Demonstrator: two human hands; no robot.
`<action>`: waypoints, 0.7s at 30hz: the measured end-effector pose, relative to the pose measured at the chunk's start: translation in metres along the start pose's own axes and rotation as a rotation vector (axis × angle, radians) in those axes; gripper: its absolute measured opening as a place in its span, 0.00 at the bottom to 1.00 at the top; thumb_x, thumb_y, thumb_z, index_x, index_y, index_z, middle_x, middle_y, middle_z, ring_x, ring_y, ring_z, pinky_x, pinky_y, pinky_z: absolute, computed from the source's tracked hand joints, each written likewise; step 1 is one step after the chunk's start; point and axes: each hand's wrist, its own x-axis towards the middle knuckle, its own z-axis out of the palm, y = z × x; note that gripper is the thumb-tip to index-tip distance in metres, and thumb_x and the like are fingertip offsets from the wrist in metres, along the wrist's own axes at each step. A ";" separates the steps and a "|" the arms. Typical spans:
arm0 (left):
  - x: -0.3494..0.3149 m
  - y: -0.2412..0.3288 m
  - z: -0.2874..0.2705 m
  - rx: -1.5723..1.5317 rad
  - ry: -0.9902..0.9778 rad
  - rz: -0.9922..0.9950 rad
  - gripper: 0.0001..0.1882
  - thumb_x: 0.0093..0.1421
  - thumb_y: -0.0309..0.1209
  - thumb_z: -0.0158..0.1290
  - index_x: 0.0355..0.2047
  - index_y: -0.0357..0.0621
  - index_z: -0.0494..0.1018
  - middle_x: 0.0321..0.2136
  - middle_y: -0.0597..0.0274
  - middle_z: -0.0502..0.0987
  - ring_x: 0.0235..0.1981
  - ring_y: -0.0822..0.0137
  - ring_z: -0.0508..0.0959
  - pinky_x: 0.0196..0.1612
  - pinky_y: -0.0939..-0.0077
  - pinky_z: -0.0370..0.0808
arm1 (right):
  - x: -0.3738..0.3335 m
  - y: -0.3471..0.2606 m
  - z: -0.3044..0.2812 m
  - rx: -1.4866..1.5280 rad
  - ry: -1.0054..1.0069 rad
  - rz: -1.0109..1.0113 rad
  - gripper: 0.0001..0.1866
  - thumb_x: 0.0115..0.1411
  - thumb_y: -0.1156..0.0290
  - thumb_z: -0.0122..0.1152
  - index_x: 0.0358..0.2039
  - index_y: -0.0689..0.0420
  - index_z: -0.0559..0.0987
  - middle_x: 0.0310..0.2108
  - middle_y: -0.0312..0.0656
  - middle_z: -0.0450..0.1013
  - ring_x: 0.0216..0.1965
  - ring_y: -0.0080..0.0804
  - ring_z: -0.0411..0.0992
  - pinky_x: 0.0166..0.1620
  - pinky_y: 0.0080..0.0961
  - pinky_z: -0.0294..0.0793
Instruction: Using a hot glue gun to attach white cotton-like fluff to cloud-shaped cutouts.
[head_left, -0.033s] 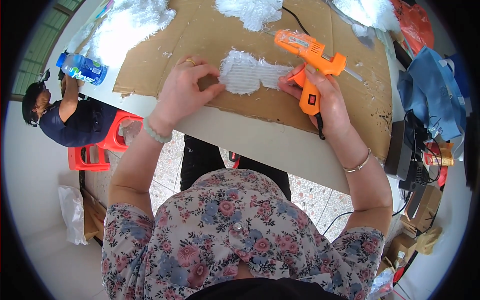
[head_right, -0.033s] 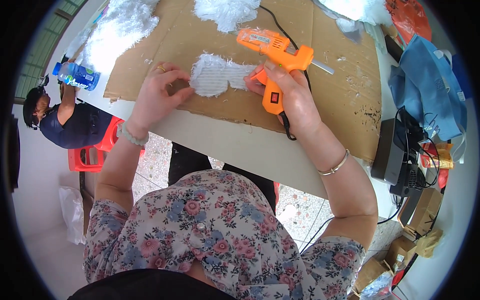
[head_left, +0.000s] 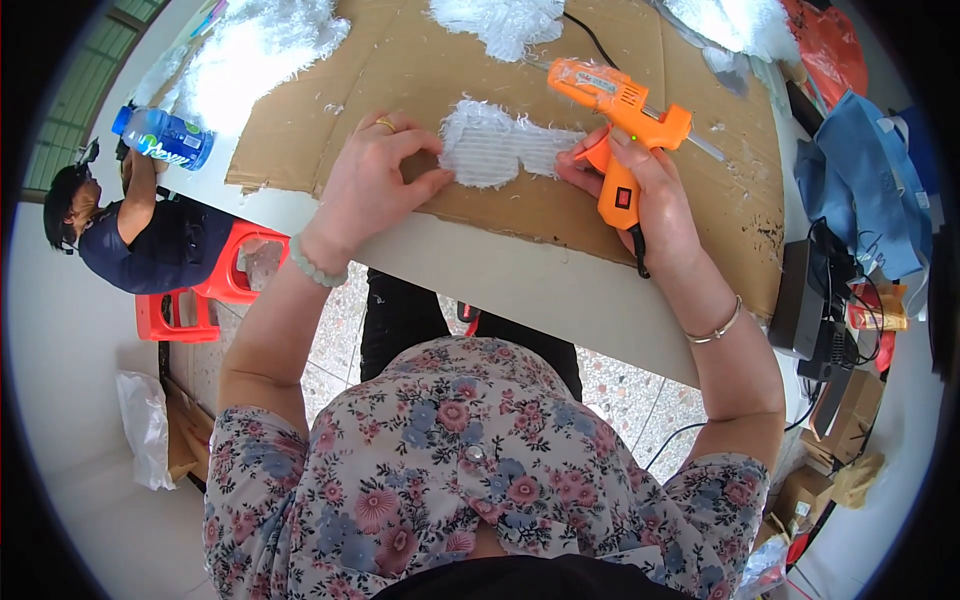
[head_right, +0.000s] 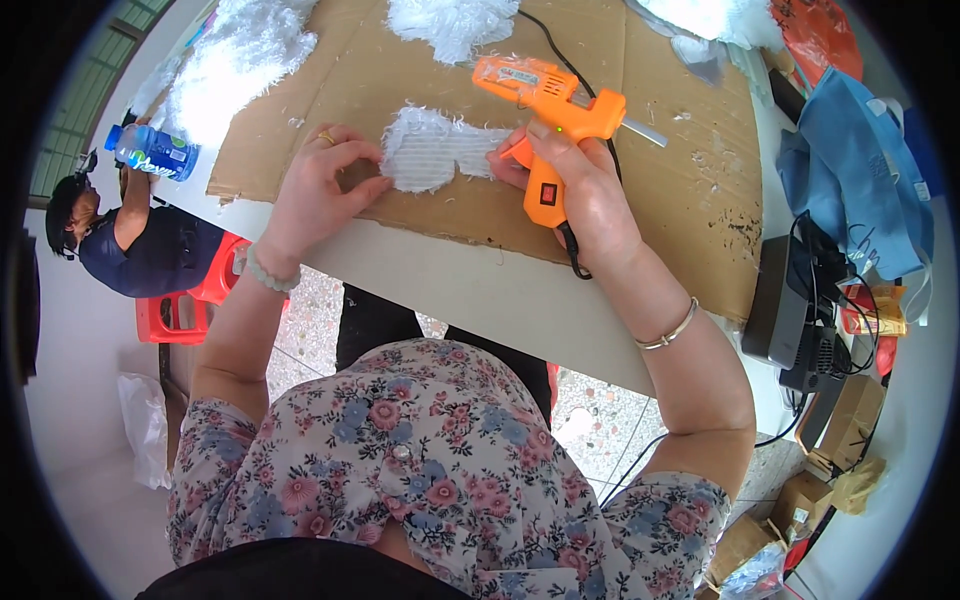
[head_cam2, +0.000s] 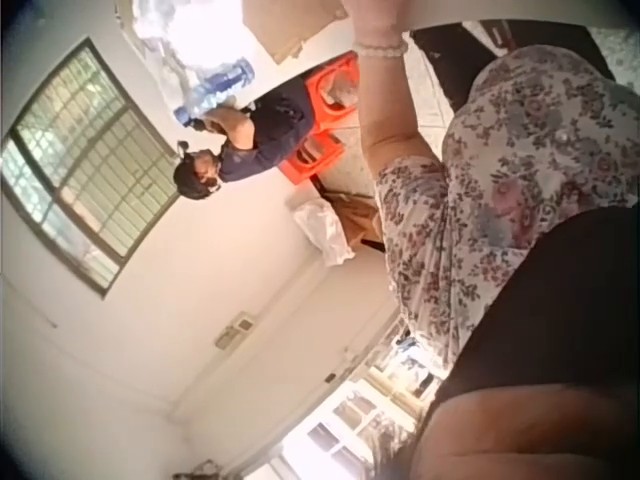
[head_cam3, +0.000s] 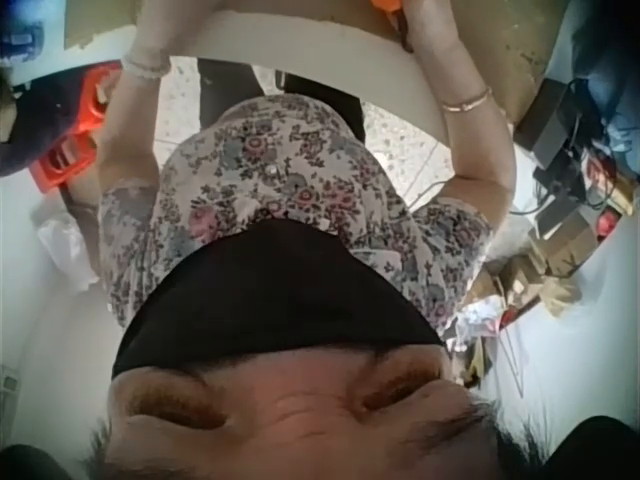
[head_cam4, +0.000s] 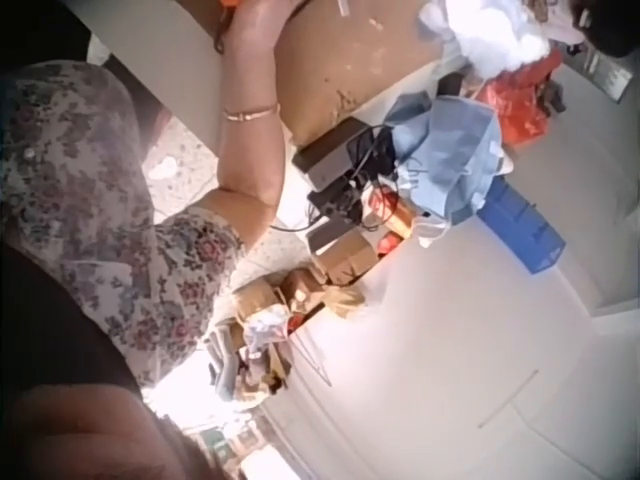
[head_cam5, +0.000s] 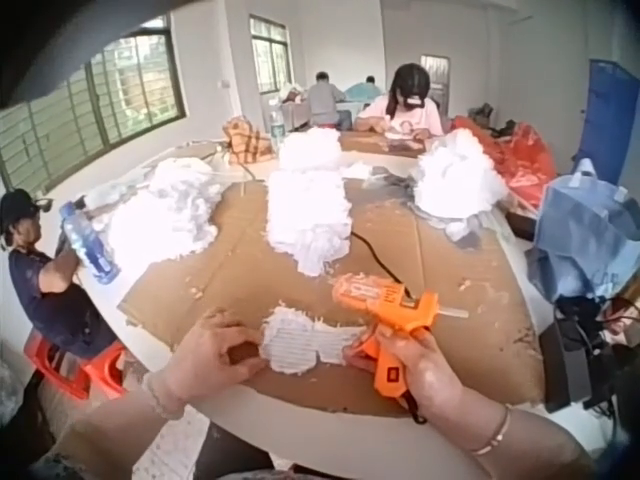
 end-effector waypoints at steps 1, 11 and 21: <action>0.001 -0.001 0.001 0.001 0.000 0.000 0.06 0.48 0.23 0.58 0.29 0.40 0.77 0.29 0.56 0.77 0.32 0.55 0.74 0.41 0.65 0.72 | 0.000 0.000 0.000 0.001 -0.001 -0.001 0.18 0.64 0.57 0.44 0.39 0.61 0.70 0.38 0.47 0.71 0.45 0.43 0.74 0.23 0.13 0.73; 0.008 0.009 0.003 -0.100 0.100 0.149 0.11 0.51 0.19 0.52 0.35 0.42 0.75 0.30 0.56 0.77 0.41 0.51 0.73 0.47 0.62 0.68 | 0.002 0.008 0.002 0.045 -0.105 -0.117 0.15 0.63 0.63 0.47 0.41 0.63 0.71 0.38 0.47 0.72 0.42 0.37 0.73 0.51 0.32 0.71; 0.008 -0.001 0.004 -0.224 -0.073 0.015 0.13 0.52 0.13 0.38 0.35 0.38 0.68 0.33 0.56 0.77 0.42 0.55 0.74 0.45 0.66 0.70 | -0.005 -0.037 -0.026 -0.483 -0.266 -0.093 0.12 0.60 0.68 0.55 0.39 0.63 0.74 0.34 0.39 0.74 0.36 0.25 0.72 0.44 0.23 0.69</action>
